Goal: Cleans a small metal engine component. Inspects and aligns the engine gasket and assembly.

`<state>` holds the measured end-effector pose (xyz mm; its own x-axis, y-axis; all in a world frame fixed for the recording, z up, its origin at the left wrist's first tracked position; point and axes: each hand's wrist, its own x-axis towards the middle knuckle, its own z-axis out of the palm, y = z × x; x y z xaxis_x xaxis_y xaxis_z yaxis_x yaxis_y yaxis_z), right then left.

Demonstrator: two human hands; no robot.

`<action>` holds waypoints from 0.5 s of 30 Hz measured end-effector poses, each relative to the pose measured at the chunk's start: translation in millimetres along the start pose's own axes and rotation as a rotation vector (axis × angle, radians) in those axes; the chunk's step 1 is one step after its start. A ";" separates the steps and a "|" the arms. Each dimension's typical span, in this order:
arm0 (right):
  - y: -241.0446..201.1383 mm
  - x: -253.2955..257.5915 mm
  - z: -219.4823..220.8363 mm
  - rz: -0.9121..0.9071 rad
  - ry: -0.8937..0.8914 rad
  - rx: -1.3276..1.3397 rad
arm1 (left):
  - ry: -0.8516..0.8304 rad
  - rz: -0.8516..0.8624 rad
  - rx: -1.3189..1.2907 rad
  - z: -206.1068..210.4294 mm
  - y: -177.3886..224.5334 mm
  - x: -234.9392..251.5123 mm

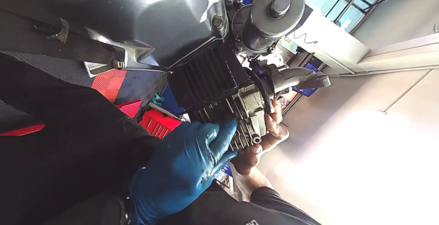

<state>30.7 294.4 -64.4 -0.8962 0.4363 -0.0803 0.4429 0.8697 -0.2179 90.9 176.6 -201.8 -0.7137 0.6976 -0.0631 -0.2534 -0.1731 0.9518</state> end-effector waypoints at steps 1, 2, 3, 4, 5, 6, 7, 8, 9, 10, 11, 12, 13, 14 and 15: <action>8.2 -5.9 -11.5 -0.025 -0.051 0.006 | -0.068 -0.024 -0.005 0.8 -0.8 -4.5; 15.8 -9.9 -21.4 -0.048 -0.088 0.004 | -0.123 -0.046 -0.002 -0.5 0.0 -5.5; 21.3 -12.2 -27.2 -0.061 -0.113 0.020 | -0.153 -0.060 0.004 -0.9 0.6 -5.1; 22.8 -12.6 -29.2 -0.059 -0.129 0.038 | -0.162 -0.068 0.014 -0.7 1.3 -5.6; 21.0 -11.4 -26.0 -0.046 -0.106 0.066 | -0.161 -0.072 0.015 0.1 2.0 -7.1; 15.6 -8.4 -16.2 -0.024 -0.041 0.094 | -0.166 -0.070 0.021 0.7 1.2 -8.6; 5.6 -5.6 -3.2 0.018 0.025 0.127 | -0.171 -0.068 0.031 0.9 0.3 -10.3; -1.6 -2.5 4.2 0.055 0.060 0.159 | -0.157 -0.063 0.041 1.2 -0.8 -10.7; -7.0 1.0 5.9 0.092 0.070 0.205 | -0.116 -0.048 0.054 0.8 -2.1 -9.3; -12.3 4.5 1.9 0.134 0.055 0.226 | -0.049 -0.023 0.056 -1.8 -2.6 -5.1; -16.4 9.5 -5.1 0.165 0.020 0.219 | 0.032 0.007 0.031 -10.6 -0.6 7.0; -18.9 15.7 -13.2 0.180 -0.022 0.187 | 0.066 0.029 -0.015 -30.7 6.1 28.0; -21.2 21.1 -22.1 0.191 -0.071 0.139 | -0.031 0.008 -0.071 -66.4 20.0 53.7; -24.2 26.1 -31.5 0.207 -0.136 0.083 | -0.048 -0.020 -0.112 -85.9 29.9 70.5; -27.5 31.7 -39.9 0.229 -0.202 0.037 | -0.031 -0.031 -0.125 -92.6 34.4 77.5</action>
<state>-8.8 293.5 -22.1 -0.7616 0.5624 -0.3221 0.6362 0.7434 -0.2064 -33.5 160.4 -201.8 -0.6846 0.7245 -0.0805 -0.3554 -0.2354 0.9046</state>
